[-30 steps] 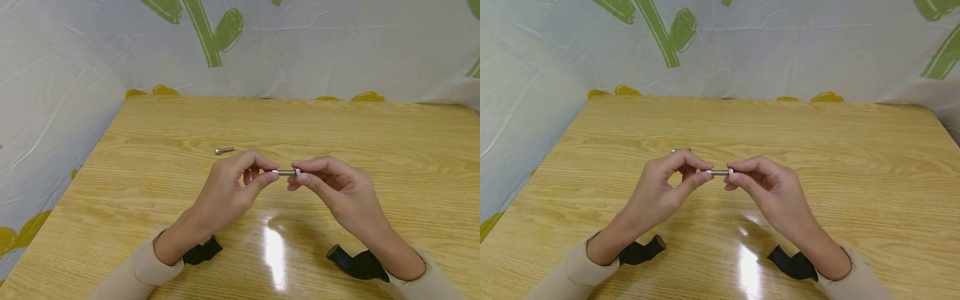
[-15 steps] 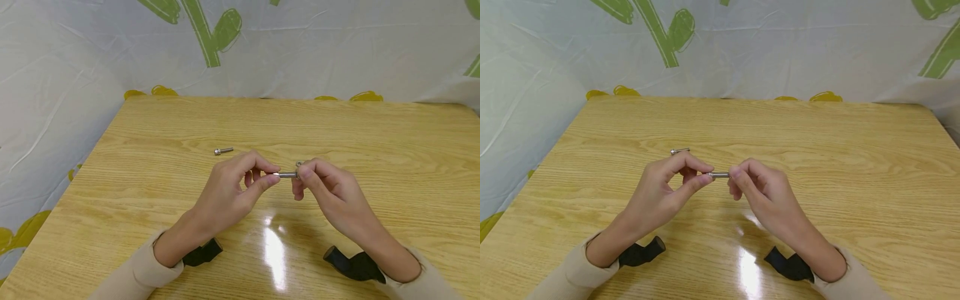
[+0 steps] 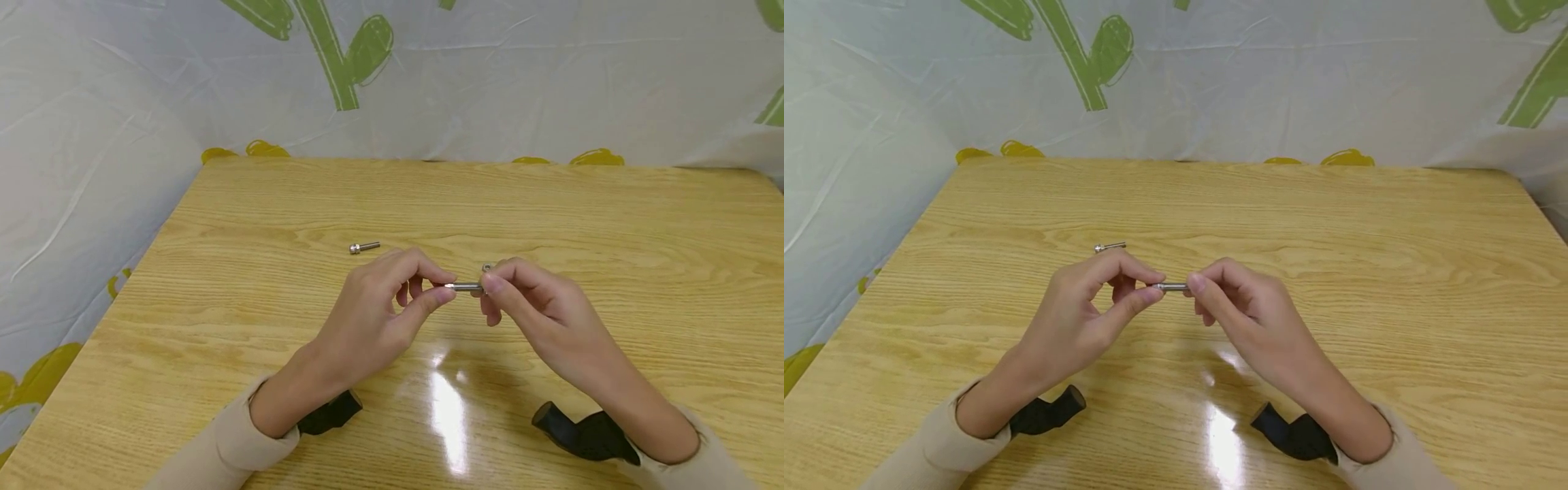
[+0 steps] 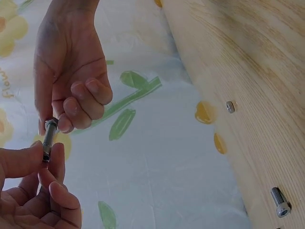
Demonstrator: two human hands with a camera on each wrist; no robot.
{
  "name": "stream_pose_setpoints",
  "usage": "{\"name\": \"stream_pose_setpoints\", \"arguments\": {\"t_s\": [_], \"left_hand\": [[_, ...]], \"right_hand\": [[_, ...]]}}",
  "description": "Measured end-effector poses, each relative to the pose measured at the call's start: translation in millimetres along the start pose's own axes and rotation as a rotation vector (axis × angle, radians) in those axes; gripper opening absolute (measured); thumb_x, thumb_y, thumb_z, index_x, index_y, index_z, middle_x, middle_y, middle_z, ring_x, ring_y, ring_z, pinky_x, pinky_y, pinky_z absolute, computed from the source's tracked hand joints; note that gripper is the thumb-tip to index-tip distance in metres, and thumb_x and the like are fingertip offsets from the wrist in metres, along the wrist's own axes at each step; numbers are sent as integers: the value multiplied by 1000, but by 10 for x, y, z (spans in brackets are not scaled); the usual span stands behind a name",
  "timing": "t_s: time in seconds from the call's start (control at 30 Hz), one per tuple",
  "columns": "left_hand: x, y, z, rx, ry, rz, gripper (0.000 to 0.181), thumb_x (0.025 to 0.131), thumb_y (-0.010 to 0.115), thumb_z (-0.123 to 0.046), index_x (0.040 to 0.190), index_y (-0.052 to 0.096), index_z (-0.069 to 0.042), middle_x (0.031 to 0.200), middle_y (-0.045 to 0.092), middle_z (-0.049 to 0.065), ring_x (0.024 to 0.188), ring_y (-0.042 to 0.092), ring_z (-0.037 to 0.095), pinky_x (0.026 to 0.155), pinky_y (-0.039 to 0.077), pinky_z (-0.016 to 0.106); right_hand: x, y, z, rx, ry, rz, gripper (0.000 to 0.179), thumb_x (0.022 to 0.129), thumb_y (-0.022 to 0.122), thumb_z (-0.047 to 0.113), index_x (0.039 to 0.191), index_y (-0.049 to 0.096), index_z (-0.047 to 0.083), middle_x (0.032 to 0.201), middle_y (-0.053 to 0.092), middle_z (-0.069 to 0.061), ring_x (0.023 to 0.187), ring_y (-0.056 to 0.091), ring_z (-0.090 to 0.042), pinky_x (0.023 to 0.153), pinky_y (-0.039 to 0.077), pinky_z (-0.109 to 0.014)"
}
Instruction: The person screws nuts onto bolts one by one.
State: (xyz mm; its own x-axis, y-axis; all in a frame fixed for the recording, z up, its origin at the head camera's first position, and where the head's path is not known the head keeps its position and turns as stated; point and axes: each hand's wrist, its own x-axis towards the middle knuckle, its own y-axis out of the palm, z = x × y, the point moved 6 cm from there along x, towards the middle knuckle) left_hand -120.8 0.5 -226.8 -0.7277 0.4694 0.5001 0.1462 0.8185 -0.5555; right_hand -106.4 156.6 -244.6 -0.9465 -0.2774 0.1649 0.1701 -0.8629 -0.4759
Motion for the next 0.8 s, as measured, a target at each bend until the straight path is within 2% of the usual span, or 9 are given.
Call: {"name": "stream_pose_setpoints", "arguments": {"t_s": [0.1,0.3,0.4,0.5,0.6,0.7,0.77,0.8], "left_hand": [[-6,0,33,-5,-4,-5,8,87,65,-13,93,64,-8,73,58,-6,65,42,2,58,40,17],[-11,-9,71,-13,-7,-16,7,88,64,-15,94,65,-10,75,58,-8,65,43,2,58,41,19],[-7,-24,58,-31,-10,-22,8,87,65,-14,94,65,-10,76,59,-8,66,44,2,58,42,20],[-6,-38,46,-51,-10,-32,11,90,63,-21,93,65,-11,78,60,-11,66,45,2,57,42,21],[-11,-40,59,-64,11,-55,13,92,59,-31,93,64,-19,80,60,-17,65,44,0,57,41,21],[-24,-21,116,-80,27,-68,8,92,56,-36,95,62,-31,82,58,-23,66,44,-1,57,40,20],[-39,14,192,-82,25,-63,6,92,57,-37,97,60,-38,84,58,-25,67,44,0,58,40,21],[-56,57,274,-75,26,-64,9,92,57,-38,99,59,-42,85,58,-26,67,45,0,58,40,22]], "right_hand": [[-8,-22,10,4,-33,-22,9,96,50,9,95,57,14,81,57,0,73,58,-13,62,48,-24],[-20,-49,21,119,-112,-41,23,89,55,-5,111,60,2,92,63,-3,80,65,-11,71,54,-21],[-24,-60,12,181,-112,-47,26,88,56,-8,112,60,0,95,66,-4,86,67,-12,76,54,-21],[-25,-69,-1,218,-131,-67,28,85,57,-10,111,62,0,99,67,-6,90,67,-14,78,54,-24],[-33,-78,-9,262,-218,-87,31,82,58,-16,110,62,-4,101,67,-13,91,67,-16,79,53,-25],[-33,-93,-13,282,-335,-104,33,78,60,-19,109,62,-9,100,66,-18,91,66,-18,79,53,-23],[-32,-102,-18,282,-403,-113,33,76,62,-20,107,62,-11,100,66,-20,91,65,-19,79,53,-22],[-30,-107,-19,282,-425,-117,33,75,63,-21,107,62,-12,100,67,-20,91,65,-19,79,53,-22]]}}
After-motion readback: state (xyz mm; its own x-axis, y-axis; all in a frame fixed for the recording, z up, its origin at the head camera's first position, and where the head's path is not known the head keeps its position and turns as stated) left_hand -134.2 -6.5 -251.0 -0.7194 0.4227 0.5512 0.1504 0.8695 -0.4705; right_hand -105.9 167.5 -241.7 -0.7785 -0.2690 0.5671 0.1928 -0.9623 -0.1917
